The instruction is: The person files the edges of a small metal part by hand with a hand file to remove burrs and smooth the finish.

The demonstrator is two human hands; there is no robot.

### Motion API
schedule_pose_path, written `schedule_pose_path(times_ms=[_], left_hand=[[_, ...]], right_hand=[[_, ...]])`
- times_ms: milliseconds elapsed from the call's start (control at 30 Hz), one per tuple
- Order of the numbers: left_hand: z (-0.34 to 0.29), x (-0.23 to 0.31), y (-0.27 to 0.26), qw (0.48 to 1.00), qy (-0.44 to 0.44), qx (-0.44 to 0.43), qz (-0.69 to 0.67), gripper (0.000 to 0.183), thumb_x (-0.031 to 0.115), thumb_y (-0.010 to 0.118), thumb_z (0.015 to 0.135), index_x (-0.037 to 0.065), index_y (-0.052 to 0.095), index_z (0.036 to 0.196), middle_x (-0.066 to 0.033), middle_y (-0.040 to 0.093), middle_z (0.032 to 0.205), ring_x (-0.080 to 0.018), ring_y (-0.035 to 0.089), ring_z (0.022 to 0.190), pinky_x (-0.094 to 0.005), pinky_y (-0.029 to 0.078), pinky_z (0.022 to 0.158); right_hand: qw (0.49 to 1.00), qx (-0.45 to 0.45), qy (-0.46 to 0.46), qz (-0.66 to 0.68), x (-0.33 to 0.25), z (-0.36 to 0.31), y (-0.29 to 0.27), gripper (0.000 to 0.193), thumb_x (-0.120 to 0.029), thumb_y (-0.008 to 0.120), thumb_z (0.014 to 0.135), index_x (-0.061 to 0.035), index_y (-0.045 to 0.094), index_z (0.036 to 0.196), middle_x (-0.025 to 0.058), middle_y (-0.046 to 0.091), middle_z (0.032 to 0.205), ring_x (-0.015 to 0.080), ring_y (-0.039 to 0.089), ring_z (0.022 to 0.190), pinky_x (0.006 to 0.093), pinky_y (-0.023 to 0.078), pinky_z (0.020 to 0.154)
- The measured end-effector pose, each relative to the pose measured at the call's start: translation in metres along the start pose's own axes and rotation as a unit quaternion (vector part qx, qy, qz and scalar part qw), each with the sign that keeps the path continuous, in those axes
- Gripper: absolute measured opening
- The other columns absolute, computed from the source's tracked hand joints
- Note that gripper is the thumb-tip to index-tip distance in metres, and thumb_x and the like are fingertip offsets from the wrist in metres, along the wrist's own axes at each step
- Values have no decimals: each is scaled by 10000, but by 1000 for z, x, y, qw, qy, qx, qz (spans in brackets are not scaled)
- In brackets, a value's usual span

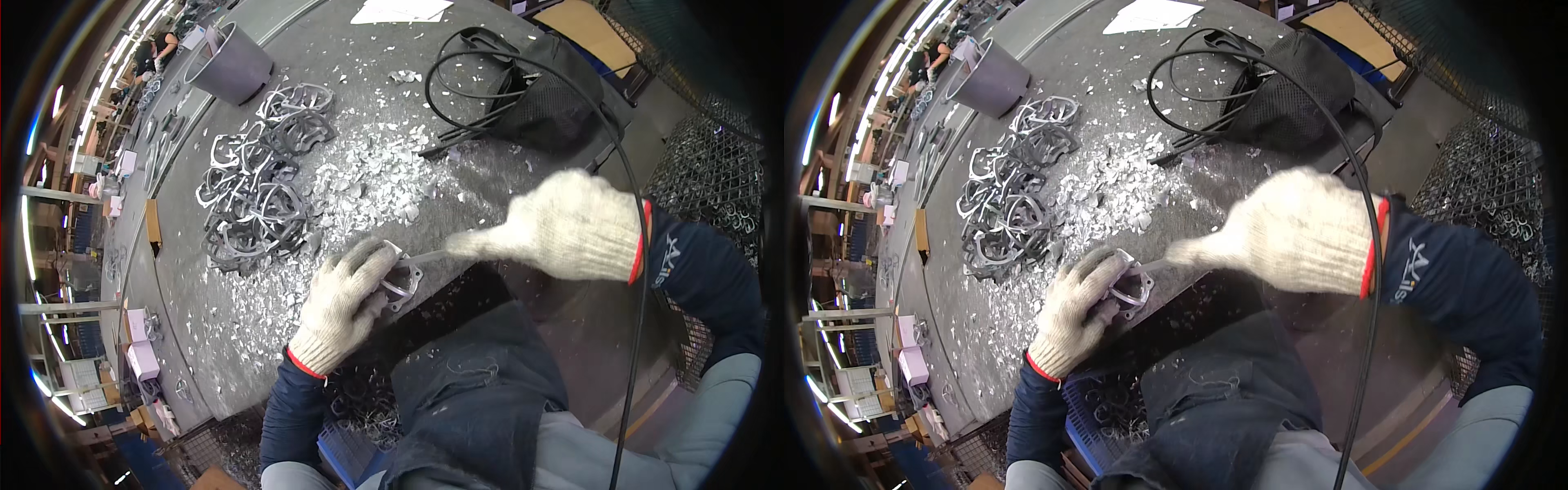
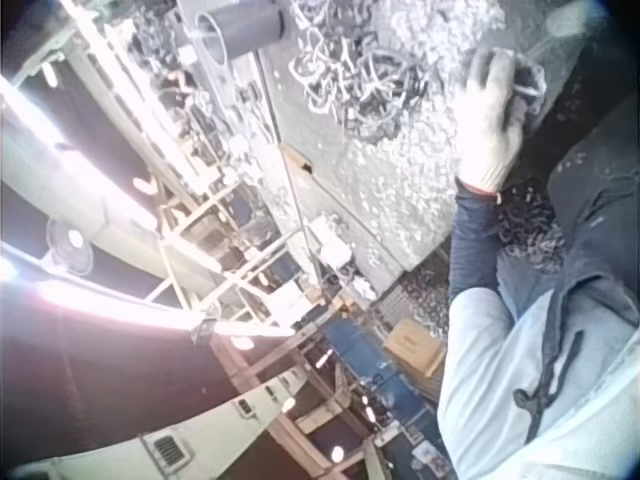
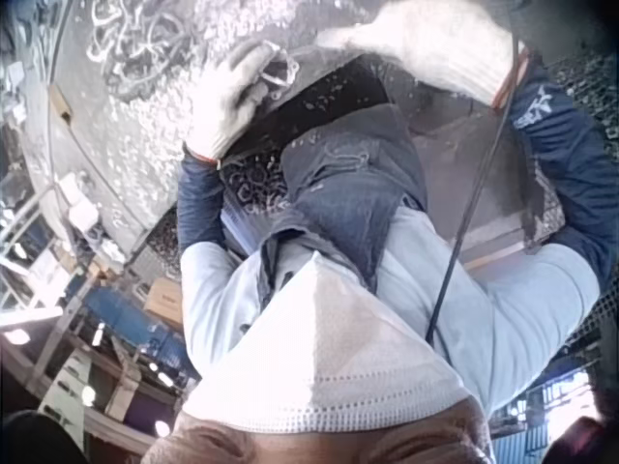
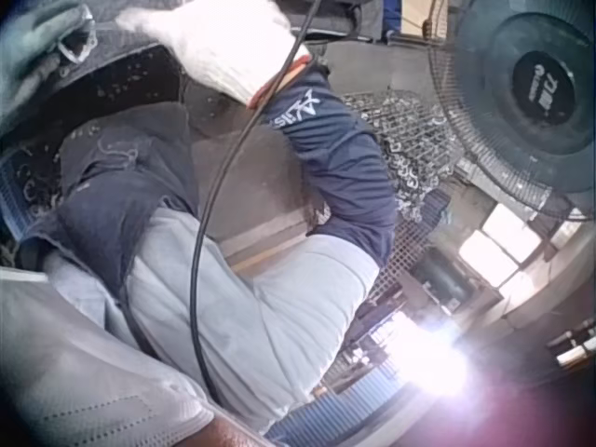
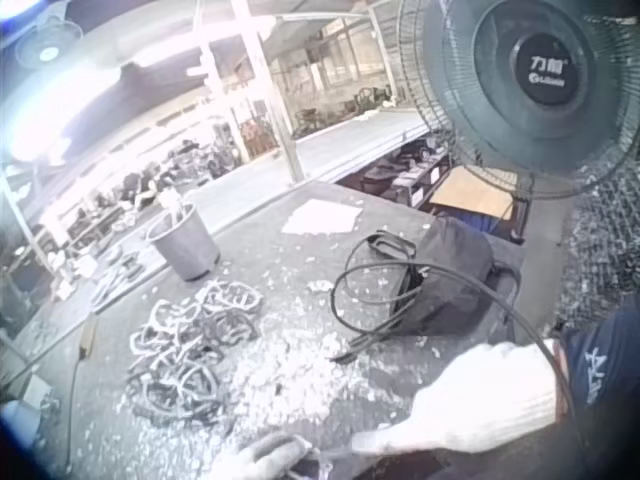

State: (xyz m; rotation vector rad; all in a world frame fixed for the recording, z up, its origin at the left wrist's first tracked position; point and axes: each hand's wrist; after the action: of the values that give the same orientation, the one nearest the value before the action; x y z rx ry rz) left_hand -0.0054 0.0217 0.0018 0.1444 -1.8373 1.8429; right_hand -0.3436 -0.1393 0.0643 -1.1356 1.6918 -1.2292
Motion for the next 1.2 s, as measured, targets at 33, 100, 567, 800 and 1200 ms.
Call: schedule_pose_path(times_ms=[33,100,567,800,1200], left_hand=[[1,0,0,1000,9,1,-1,731,17,838,903,161,701,1607,-187,687,1628,-491,706,1325,-565,586,1136],[2,-1,-1,1000,12,5,-4,722,15,835,905,167,705,1599,-183,687,1629,-489,711,1308,-562,594,1122],[4,5,-3,999,28,-1,20,741,63,859,908,154,675,1620,-172,680,1632,-484,696,1337,-566,588,1122],[-2,9,13,999,-28,19,16,975,181,1009,735,132,665,1647,-198,654,1681,-480,653,1474,-569,532,1245],[-8,17,23,997,-47,41,35,1103,277,1081,645,53,661,1639,-236,646,1697,-491,626,1535,-570,510,1275]], right_hand=[[999,32,-40,-15,3,5,-7,645,-161,609,1138,-412,605,1732,113,794,856,327,801,719,480,655,662],[999,-9,-22,-46,4,17,-16,641,-211,599,1177,-490,539,1752,137,821,955,356,843,846,489,687,714],[971,-43,22,235,-17,-15,40,769,-237,744,1075,-372,499,1792,230,828,1100,415,849,961,549,698,901],[959,-36,33,278,-44,-30,64,779,-222,770,1081,-348,504,1802,148,774,879,364,817,796,497,689,729],[582,-249,161,757,-68,-36,37,910,-184,614,1176,-281,124,1937,60,682,885,139,685,629,343,644,561]])
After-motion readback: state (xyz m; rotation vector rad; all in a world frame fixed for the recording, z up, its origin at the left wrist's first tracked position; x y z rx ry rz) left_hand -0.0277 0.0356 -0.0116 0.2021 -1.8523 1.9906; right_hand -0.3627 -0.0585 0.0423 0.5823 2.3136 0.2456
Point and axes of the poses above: each hand's wrist, its own z-axis towards the middle knuckle, its own y-axis out of the palm, x = y × z
